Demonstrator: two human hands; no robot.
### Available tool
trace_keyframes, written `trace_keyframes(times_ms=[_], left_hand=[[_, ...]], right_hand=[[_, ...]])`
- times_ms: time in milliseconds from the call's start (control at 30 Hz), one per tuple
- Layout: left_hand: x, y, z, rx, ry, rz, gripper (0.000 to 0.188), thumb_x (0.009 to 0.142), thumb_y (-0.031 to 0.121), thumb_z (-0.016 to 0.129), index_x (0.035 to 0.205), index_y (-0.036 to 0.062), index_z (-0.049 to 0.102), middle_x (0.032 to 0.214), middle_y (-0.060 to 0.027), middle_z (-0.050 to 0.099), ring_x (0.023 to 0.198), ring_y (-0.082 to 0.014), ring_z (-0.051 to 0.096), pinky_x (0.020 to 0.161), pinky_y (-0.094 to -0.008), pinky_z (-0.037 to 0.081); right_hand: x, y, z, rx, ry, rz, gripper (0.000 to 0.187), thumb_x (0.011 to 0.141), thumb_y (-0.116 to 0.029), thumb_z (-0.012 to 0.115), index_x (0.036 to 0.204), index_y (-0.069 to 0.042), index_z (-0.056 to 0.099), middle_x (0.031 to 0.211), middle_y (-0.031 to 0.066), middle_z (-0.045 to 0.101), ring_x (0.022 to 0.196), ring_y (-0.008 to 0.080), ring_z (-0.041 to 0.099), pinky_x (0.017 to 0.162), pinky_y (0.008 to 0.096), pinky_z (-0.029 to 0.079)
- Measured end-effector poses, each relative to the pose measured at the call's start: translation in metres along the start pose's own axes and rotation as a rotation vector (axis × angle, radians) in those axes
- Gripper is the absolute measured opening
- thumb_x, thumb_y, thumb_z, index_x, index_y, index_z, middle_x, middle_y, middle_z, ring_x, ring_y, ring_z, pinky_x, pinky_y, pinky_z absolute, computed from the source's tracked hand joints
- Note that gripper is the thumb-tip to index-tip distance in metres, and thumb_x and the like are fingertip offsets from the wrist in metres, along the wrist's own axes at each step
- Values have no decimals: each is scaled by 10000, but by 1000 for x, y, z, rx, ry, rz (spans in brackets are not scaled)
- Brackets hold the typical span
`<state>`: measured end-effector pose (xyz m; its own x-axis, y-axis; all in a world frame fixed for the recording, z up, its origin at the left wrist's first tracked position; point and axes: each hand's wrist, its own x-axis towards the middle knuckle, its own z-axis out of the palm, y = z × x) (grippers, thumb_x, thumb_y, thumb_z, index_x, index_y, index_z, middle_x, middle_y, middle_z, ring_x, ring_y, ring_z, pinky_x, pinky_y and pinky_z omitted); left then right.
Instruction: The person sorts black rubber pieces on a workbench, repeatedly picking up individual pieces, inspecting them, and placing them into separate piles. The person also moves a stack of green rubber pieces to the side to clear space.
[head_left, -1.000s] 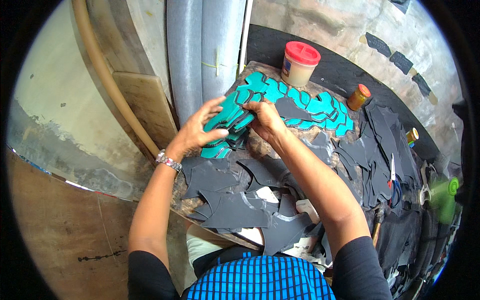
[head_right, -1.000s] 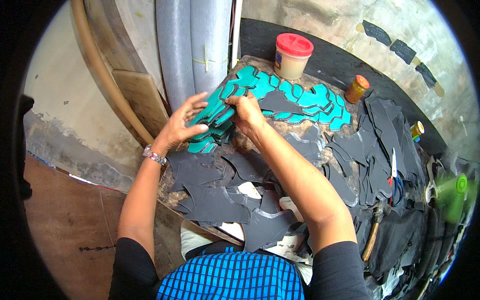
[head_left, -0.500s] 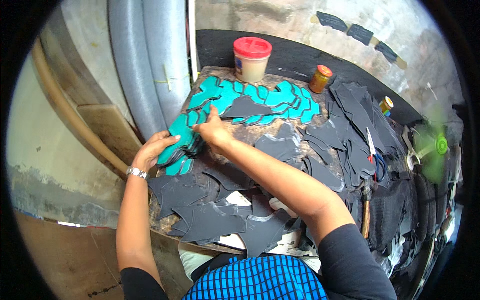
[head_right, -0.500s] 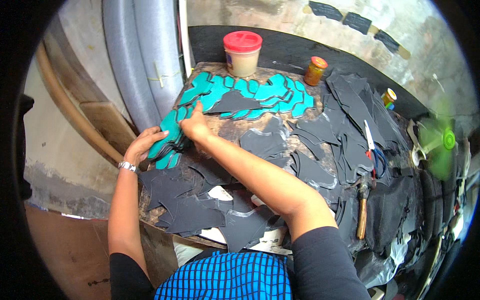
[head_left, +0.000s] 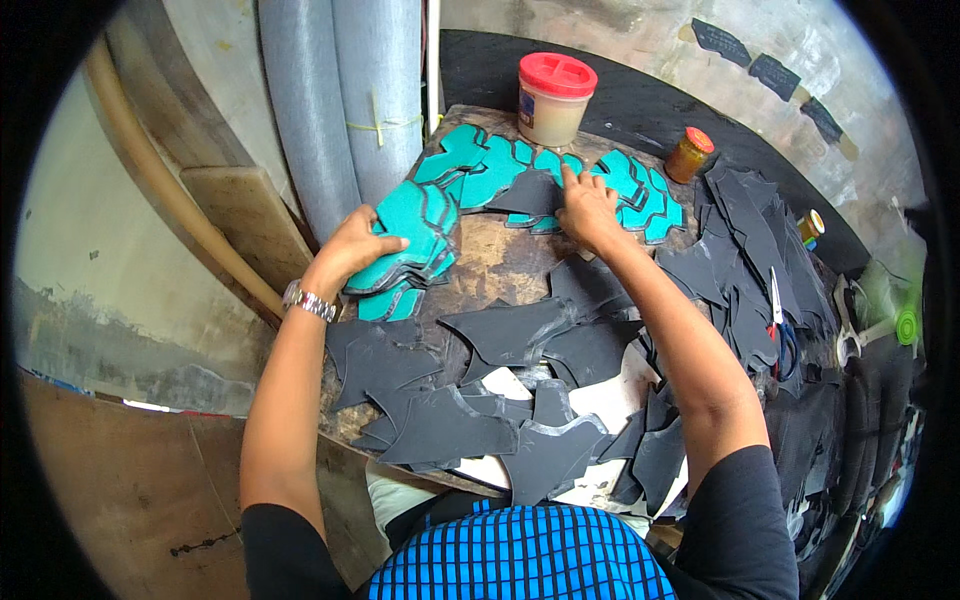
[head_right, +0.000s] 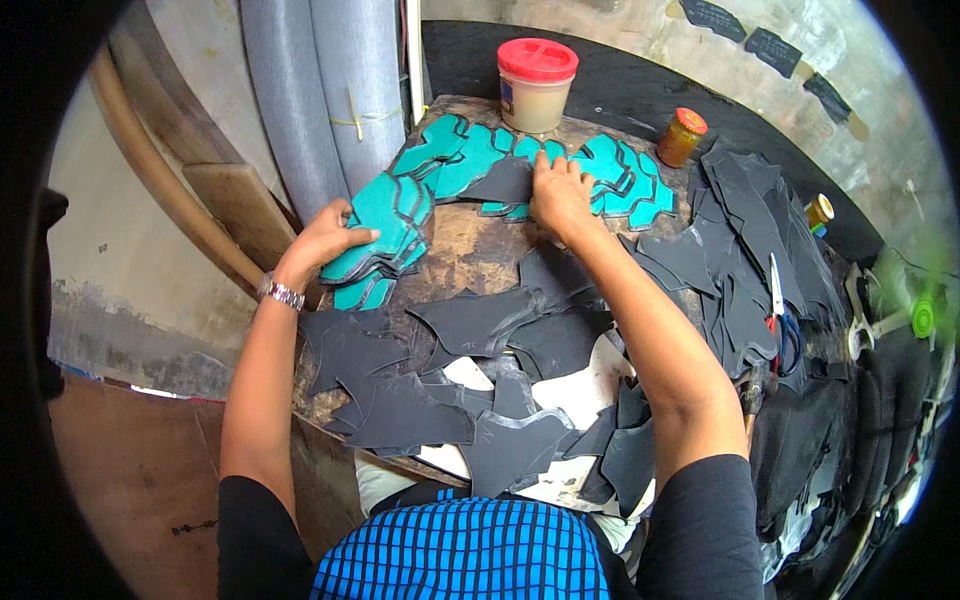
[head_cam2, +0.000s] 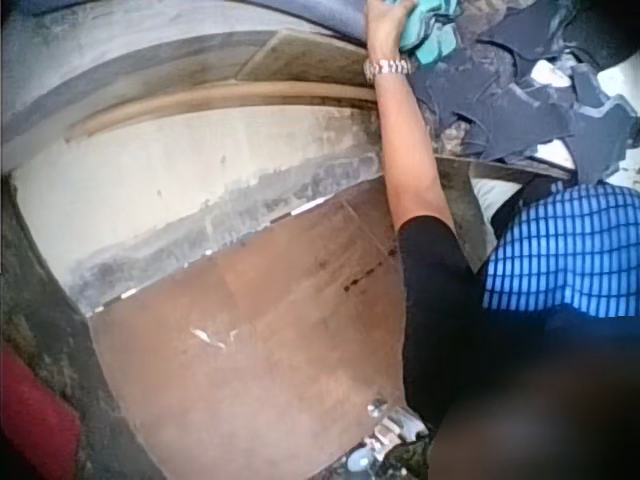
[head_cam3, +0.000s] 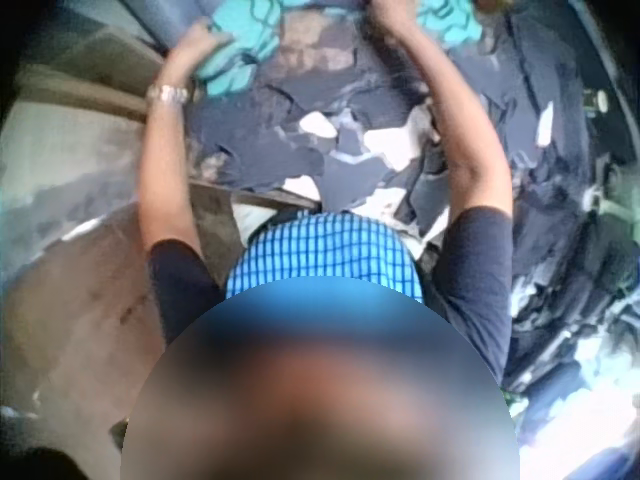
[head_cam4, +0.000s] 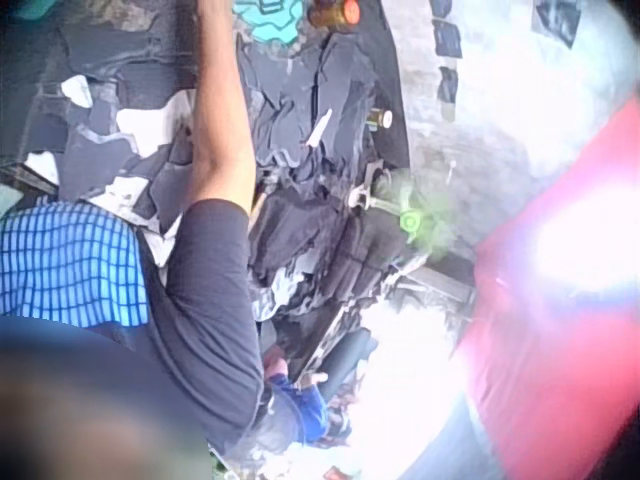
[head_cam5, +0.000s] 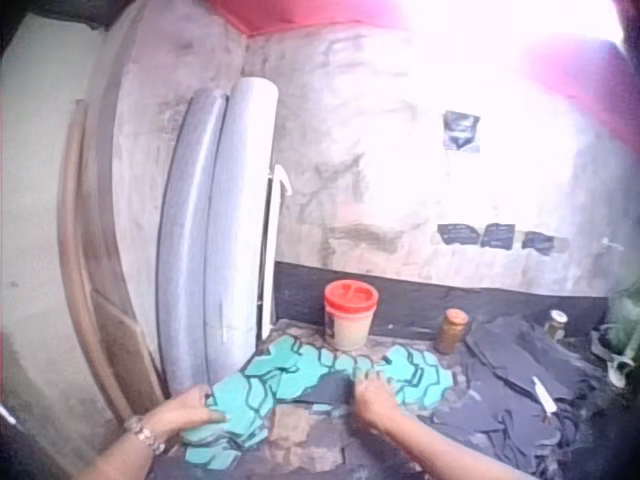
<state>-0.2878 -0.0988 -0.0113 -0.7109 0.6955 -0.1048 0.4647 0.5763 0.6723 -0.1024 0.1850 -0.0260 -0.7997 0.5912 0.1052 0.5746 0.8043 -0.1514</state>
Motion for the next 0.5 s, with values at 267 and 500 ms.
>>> trace_keyframes(times_ms=[267,500], left_hand=[[4,8,-3,-161,-121,-98,654,695,302,837,1130,-85,540,979,-151,600,882,-214,588,756,-310,482],[5,15,-6,-234,-143,-183,561,718,189,839,1102,-100,549,985,-154,626,894,-215,604,794,-311,491]], right_hand=[[-20,19,-27,689,-115,-99,299,805,-59,542,1079,48,597,945,167,626,945,233,604,839,311,464],[-52,-40,-14,298,146,-373,442,752,-172,662,1154,7,619,1150,227,562,1128,392,520,948,481,436]])
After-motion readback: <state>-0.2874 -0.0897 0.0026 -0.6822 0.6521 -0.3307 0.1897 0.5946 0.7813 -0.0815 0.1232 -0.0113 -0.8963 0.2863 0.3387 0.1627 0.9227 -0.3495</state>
